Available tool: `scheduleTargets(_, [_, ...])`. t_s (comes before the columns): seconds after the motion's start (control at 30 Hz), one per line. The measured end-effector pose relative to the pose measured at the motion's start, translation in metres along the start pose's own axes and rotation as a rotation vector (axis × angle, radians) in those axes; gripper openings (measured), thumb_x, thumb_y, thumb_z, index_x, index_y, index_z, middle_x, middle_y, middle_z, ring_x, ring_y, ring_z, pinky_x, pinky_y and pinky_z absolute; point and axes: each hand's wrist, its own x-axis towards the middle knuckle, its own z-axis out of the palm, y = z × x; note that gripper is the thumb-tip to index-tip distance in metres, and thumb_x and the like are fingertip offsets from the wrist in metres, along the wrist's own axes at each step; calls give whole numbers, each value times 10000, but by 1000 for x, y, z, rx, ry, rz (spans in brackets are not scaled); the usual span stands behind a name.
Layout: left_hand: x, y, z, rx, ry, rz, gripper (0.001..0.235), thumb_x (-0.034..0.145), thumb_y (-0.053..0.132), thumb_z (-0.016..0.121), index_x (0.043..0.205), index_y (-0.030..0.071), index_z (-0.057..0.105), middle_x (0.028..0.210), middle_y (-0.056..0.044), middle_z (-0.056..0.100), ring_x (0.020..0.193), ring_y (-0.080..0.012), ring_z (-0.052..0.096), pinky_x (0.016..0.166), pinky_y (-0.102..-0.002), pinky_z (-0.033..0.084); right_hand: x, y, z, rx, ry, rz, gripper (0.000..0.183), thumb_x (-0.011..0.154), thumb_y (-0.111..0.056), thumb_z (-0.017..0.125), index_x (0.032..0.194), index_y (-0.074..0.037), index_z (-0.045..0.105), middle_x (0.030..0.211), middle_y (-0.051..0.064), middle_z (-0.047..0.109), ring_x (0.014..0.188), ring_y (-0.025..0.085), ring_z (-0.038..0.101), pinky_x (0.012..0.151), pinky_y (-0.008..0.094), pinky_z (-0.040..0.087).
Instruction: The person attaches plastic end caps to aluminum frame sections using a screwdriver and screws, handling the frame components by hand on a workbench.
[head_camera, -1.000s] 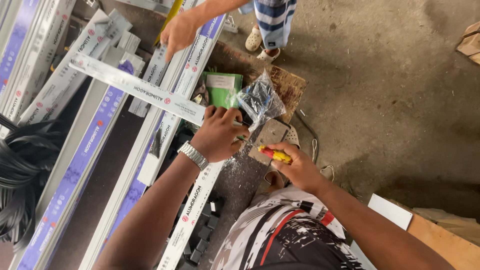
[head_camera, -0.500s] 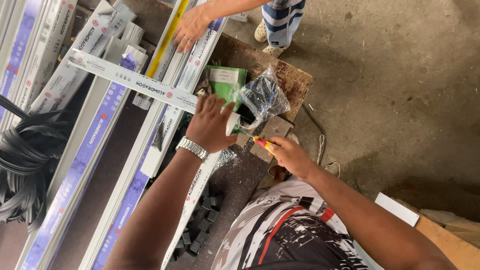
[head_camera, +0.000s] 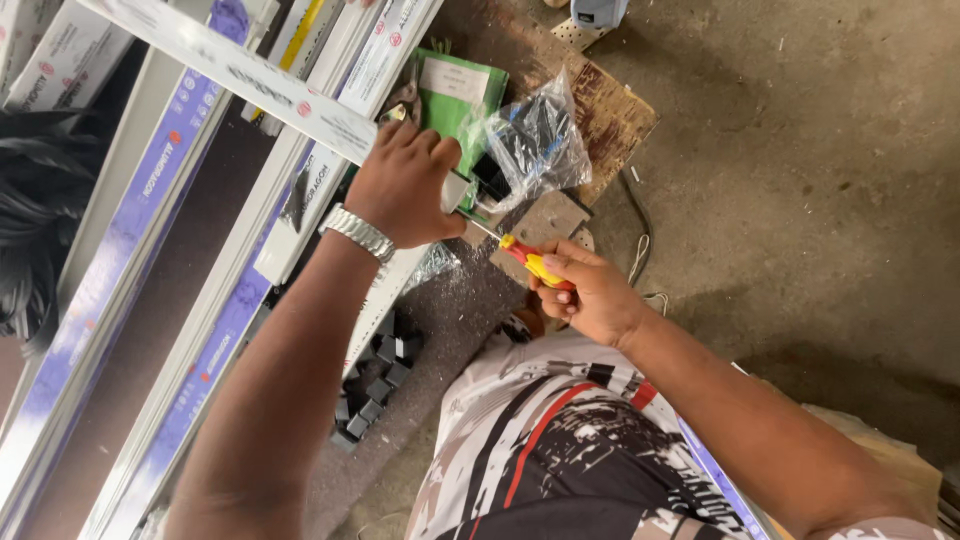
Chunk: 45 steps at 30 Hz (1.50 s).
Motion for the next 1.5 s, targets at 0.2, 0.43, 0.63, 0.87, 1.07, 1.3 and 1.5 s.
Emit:
scheduleTargets(0.2, [-48,11,-58,-67,266,121,587,532,399,838,986,104,611,943,-77,628,936,-281,577,1039,-407,389,-65,-1,56,-1366,162,-953,293,1009,-116,596,1282,-12,580,1047,74,645,918,91,612,788,249,499])
scheduleTargets(0.43, [-92,33,-96,-125,365,258,630,640,348,807,1199,101,652,900,-89,631,894,-285,593,989,-434,401,-119,44,81,-655,231,-823,344,950,-18,648,1289,7,600,1079,94,610,877,118,589,753,271,516])
scheduleTargets(0.63, [-108,31,-103,-137,529,392,537,688,351,788,1122,67,649,959,-120,656,984,-317,615,1000,-465,417,-144,66,85,-368,184,-705,333,981,-126,578,1280,7,519,1035,130,662,797,144,618,666,298,552])
scheduleTargets(0.87, [-119,34,-101,-265,568,431,252,902,294,671,1036,82,647,783,-83,628,845,-299,615,934,-456,424,-159,95,85,-422,181,-928,384,1101,-316,446,1287,0,562,720,-4,499,593,62,433,522,238,384])
scheduleTargets(1.07, [-130,59,-106,-316,624,445,151,929,229,638,969,87,607,782,-88,617,813,-308,594,921,-459,431,-180,103,86,-443,202,-1024,339,1145,-279,466,1292,-2,594,699,-19,485,587,54,407,539,234,369])
scheduleTargets(1.3, [-131,79,-96,-297,630,482,115,944,166,636,976,62,598,850,-105,640,844,-338,591,894,-476,408,-193,120,76,-927,464,-1172,302,1032,-97,603,1316,-8,551,874,3,518,698,50,436,604,225,405])
scheduleTargets(1.5, [-132,94,-85,-361,597,477,117,957,176,638,982,65,610,807,-98,642,800,-320,590,897,-469,421,-211,114,49,-595,457,-918,248,1063,-138,518,1231,4,632,699,-31,460,598,33,388,530,227,362])
